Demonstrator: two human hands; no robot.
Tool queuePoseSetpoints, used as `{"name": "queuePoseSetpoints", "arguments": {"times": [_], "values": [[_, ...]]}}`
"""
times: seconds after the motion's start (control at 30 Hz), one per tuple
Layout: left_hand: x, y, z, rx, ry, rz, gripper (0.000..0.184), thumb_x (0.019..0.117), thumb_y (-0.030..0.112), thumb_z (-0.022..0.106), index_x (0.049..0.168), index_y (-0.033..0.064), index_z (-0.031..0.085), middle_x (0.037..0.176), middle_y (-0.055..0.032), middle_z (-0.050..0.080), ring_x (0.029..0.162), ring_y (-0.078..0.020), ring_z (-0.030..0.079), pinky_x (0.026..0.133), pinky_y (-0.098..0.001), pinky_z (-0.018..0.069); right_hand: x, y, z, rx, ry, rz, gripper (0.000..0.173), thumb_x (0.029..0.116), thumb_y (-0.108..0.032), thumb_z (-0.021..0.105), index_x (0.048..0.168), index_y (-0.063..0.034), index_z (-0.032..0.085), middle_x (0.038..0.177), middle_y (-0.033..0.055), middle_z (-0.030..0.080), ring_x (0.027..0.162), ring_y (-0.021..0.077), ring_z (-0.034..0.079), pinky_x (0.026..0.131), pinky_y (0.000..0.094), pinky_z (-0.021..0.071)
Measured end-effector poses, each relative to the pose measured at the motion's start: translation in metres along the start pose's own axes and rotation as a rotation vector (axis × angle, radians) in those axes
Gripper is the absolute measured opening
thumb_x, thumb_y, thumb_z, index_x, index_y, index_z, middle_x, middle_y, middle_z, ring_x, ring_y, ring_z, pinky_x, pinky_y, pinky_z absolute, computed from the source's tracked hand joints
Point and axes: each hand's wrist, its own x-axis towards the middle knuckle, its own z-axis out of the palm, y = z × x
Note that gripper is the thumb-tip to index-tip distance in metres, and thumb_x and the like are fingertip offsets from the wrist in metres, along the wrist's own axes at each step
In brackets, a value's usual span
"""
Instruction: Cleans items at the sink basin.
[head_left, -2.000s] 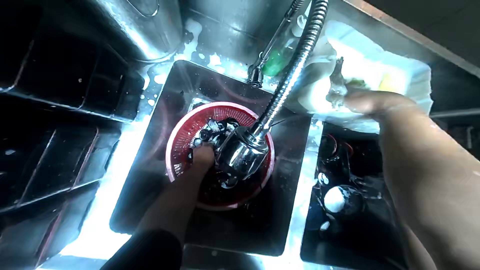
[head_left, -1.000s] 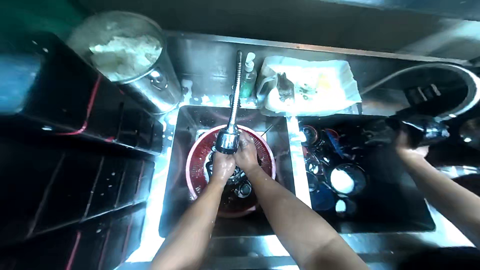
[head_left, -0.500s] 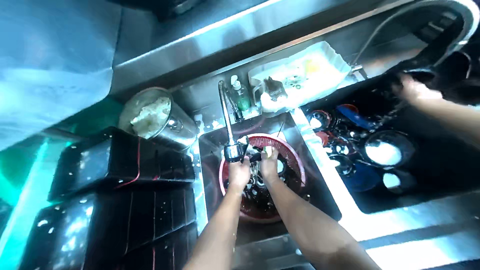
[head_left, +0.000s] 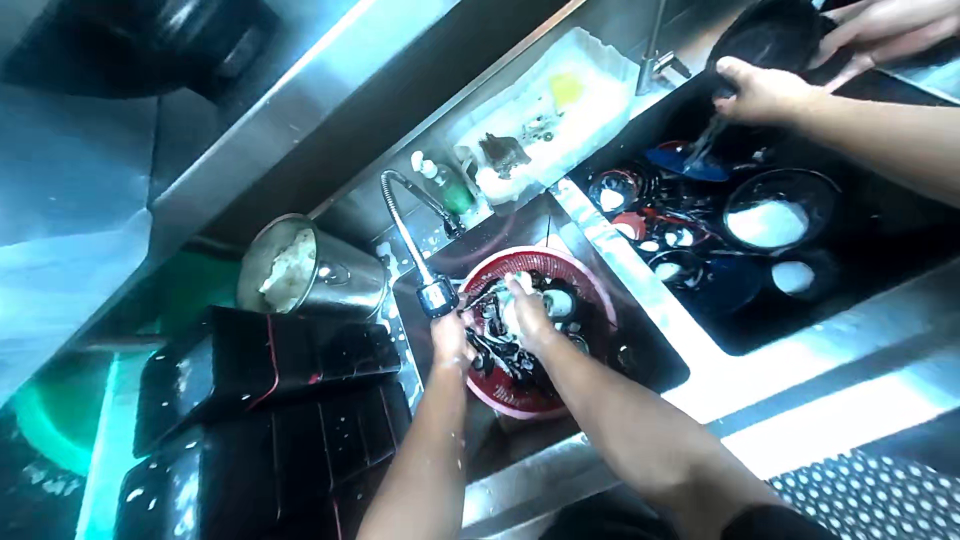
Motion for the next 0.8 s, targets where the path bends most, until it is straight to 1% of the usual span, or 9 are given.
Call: {"name": "queuePoseSetpoints", "arguments": {"times": [0.07, 0.17, 0.3, 0.43, 0.53, 0.6, 0.67, 0.73, 0.8], "values": [[0.005, 0.005, 0.005, -0.091, 0.030, 0.012, 0.011, 0.1041, 0.021, 0.051, 0.103, 0.0127, 0.057, 0.064, 0.0006, 0.049, 0.047, -0.0116, 0.046, 0.043, -0.0276, 0.0439, -0.021, 0.018, -0.003, -0.206, -0.140, -0.086, 0.062, 0.1024, -0.052, 0.055, 0.140, -0.0033, 0.054, 0.122, 0.0188, 0.067, 0.109, 0.0289, 0.067, 0.096, 0.0516, 0.0551], [0.005, 0.003, 0.010, -0.139, 0.039, 0.038, 0.007, 0.1020, 0.016, 0.053, 0.106, 0.0125, 0.058, 0.070, -0.0011, 0.052, 0.051, -0.0121, 0.048, 0.046, -0.0288, 0.0461, -0.036, 0.038, -0.012, -0.459, -0.259, -0.193, 0.057, 0.0947, -0.042, 0.071, 0.141, -0.0119, 0.057, 0.122, 0.0142, 0.069, 0.110, 0.0252, 0.068, 0.099, 0.0506, 0.0555], [0.001, -0.006, 0.030, -0.292, 0.088, -0.100, 0.018, 0.1042, 0.028, 0.047, 0.093, 0.0157, 0.055, 0.063, 0.0024, 0.045, 0.044, -0.0098, 0.041, 0.040, -0.0257, 0.0412, -0.034, 0.024, -0.031, -0.590, -0.017, -0.245, 0.047, 0.0936, -0.037, 0.072, 0.134, -0.0133, 0.064, 0.118, 0.0147, 0.071, 0.108, 0.0295, 0.069, 0.096, 0.0570, 0.0554], [-0.006, -0.010, 0.072, -0.430, 0.153, -0.092, 0.019, 0.1045, 0.026, 0.047, 0.089, 0.0160, 0.052, 0.061, 0.0026, 0.044, 0.043, -0.0107, 0.041, 0.040, -0.0269, 0.0420, -0.028, 0.006, -0.051, 0.018, 0.232, -0.142, 0.045, 0.0971, -0.033, 0.070, 0.129, -0.0034, 0.061, 0.112, 0.0184, 0.067, 0.096, 0.0292, 0.066, 0.082, 0.0517, 0.0561], [-0.014, -0.001, 0.086, -0.443, 0.409, -0.047, 0.018, 0.1031, 0.027, 0.053, 0.100, 0.0096, 0.058, 0.076, -0.0064, 0.052, 0.054, -0.0175, 0.049, 0.047, -0.0353, 0.0460, -0.038, -0.003, -0.064, 0.335, 0.154, -0.006, 0.045, 0.1034, -0.036, 0.060, 0.139, -0.0098, 0.051, 0.108, 0.0161, 0.064, 0.084, 0.0267, 0.064, 0.070, 0.0461, 0.0557], [-0.015, 0.006, 0.084, -0.499, 0.530, -0.077, 0.023, 0.1027, 0.028, 0.052, 0.109, 0.0070, 0.057, 0.088, -0.0104, 0.053, 0.066, -0.0203, 0.051, 0.055, -0.0395, 0.0472, -0.046, 0.003, -0.070, 0.237, 0.045, -0.011, 0.040, 0.1041, -0.025, 0.060, 0.139, -0.0087, 0.051, 0.114, 0.0160, 0.067, 0.094, 0.0282, 0.069, 0.079, 0.0479, 0.0597], [-0.014, 0.007, 0.074, -0.602, 0.605, -0.075, 0.026, 0.1036, 0.029, 0.047, 0.116, 0.0071, 0.055, 0.096, -0.0109, 0.054, 0.073, -0.0196, 0.053, 0.059, -0.0388, 0.0489, -0.058, 0.016, -0.063, 0.005, -0.023, -0.023, 0.046, 0.0965, -0.016, 0.069, 0.139, -0.0063, 0.054, 0.119, 0.0172, 0.067, 0.099, 0.0277, 0.070, 0.084, 0.0472, 0.0609], [-0.011, 0.015, 0.068, -0.689, 0.622, -0.005, 0.023, 0.1056, 0.027, 0.042, 0.116, 0.0086, 0.052, 0.096, -0.0093, 0.053, 0.075, -0.0176, 0.053, 0.060, -0.0370, 0.0500, -0.058, 0.007, -0.043, -0.163, -0.080, -0.038, 0.057, 0.0911, -0.018, 0.076, 0.142, -0.0081, 0.053, 0.123, 0.0183, 0.067, 0.105, 0.0282, 0.069, 0.090, 0.0487, 0.0596], [-0.013, 0.026, 0.059, -0.721, 0.607, 0.065, 0.034, 0.1080, 0.033, 0.040, 0.128, 0.0082, 0.052, 0.111, -0.0123, 0.056, 0.092, -0.0218, 0.057, 0.075, -0.0452, 0.0524, -0.048, -0.006, -0.016, -0.234, -0.104, -0.072, 0.062, 0.0897, -0.026, 0.079, 0.143, -0.0087, 0.053, 0.124, 0.0185, 0.066, 0.106, 0.0292, 0.068, 0.092, 0.0513, 0.0582]]}}
